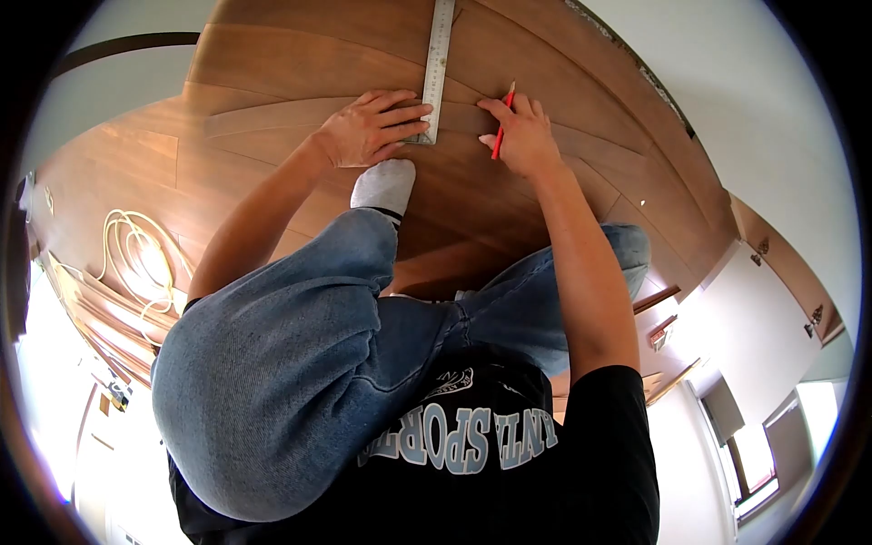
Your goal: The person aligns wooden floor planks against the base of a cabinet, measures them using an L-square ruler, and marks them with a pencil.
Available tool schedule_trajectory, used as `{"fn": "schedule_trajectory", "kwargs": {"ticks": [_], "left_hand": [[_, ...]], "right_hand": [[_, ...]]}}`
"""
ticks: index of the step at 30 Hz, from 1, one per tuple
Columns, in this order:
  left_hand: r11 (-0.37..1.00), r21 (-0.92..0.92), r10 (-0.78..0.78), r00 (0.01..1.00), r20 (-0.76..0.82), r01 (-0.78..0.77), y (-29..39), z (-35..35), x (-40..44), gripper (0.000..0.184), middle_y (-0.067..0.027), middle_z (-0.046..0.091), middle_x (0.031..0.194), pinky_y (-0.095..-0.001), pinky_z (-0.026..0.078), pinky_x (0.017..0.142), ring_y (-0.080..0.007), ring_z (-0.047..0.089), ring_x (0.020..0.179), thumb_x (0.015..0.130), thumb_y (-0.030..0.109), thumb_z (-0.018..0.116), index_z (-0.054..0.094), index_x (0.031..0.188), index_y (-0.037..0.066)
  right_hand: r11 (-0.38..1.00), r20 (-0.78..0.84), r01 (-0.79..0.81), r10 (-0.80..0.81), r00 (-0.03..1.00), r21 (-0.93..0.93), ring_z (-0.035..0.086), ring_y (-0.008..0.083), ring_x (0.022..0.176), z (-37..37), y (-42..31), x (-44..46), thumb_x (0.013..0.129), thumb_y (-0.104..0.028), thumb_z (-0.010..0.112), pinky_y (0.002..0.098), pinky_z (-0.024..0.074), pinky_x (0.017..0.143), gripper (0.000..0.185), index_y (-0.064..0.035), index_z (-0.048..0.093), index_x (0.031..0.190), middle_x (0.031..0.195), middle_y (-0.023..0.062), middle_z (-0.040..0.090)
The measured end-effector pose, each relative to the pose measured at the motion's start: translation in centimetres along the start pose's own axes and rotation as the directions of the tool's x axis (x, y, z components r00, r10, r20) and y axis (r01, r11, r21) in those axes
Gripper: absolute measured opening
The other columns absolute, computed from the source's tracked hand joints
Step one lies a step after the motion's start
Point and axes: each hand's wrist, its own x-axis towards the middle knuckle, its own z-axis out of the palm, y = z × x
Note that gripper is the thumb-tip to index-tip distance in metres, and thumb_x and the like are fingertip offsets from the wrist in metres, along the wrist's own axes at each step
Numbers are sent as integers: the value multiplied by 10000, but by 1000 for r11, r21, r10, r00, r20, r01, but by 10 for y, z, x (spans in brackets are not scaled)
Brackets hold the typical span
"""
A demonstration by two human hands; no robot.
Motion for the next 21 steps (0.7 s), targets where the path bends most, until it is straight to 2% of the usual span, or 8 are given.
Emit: {"fn": "schedule_trajectory", "kwargs": {"ticks": [2,4,5,7,11,13,14,21], "left_hand": [[1000,11,-1,1000,-5,1,1,-1,1,575,17,496,1696,-467,410,1246,-271,461,1539,963,316,767,645,1515,210],[1000,-2,-5,1000,-20,5,0,0,1,584,19,507,1689,-464,416,1240,-269,474,1527,949,308,774,648,1512,213],[1000,-17,-8,999,-31,7,0,1,0,594,20,517,1681,-460,421,1234,-268,488,1515,935,299,781,651,1508,215],[1000,-13,-9,998,-54,8,1,2,-1,598,24,529,1670,-455,424,1228,-264,501,1501,920,292,785,659,1500,218],[1000,-1,7,997,-76,-7,0,1,1,589,32,552,1649,-439,433,1213,-252,529,1468,889,275,793,687,1466,216],[1000,-3,8,996,-84,-8,0,0,1,576,33,556,1645,-440,435,1210,-249,533,1463,892,275,789,695,1457,213],[1000,-4,11,996,-92,-11,0,-1,1,563,33,561,1641,-441,436,1208,-247,537,1459,895,275,786,703,1447,209],[1000,-12,7,997,-83,-8,0,-1,2,539,30,559,1644,-452,436,1214,-251,533,1465,909,267,772,706,1440,203]], "right_hand": [[1000,-4,2,-2,1000,-2,580,371,1227,-4,-9,-1,908,-248,854,518,484,1095,576,-232,669,1454,1287,129,616],[995,-190,50,-33,981,81,614,371,1154,-7,-24,-2,960,-163,778,498,495,1081,488,-174,674,1437,1206,141,659],[995,-186,58,-42,982,79,614,371,1154,-10,-32,-2,960,-163,778,498,495,1081,488,-174,674,1437,1206,141,659],[844,-294,164,-8,956,511,660,367,1054,-12,-47,-5,993,-93,695,462,537,1007,368,-111,714,1360,1106,157,716],[806,-443,240,30,896,541,706,358,985,33,-67,-5,1025,-100,675,430,577,909,257,-74,752,1269,1049,169,762],[760,-392,100,213,895,642,740,365,941,42,-83,-9,1045,-106,670,430,598,852,199,-52,767,1209,1054,186,777],[757,-374,73,234,897,649,756,383,939,39,-88,-10,1044,-103,680,426,609,839,212,-39,751,1233,1061,201,779],[825,-464,132,170,870,549,764,391,982,46,-97,-13,1023,-80,693,441,619,850,286,-25,726,1302,1108,213,781]]}}
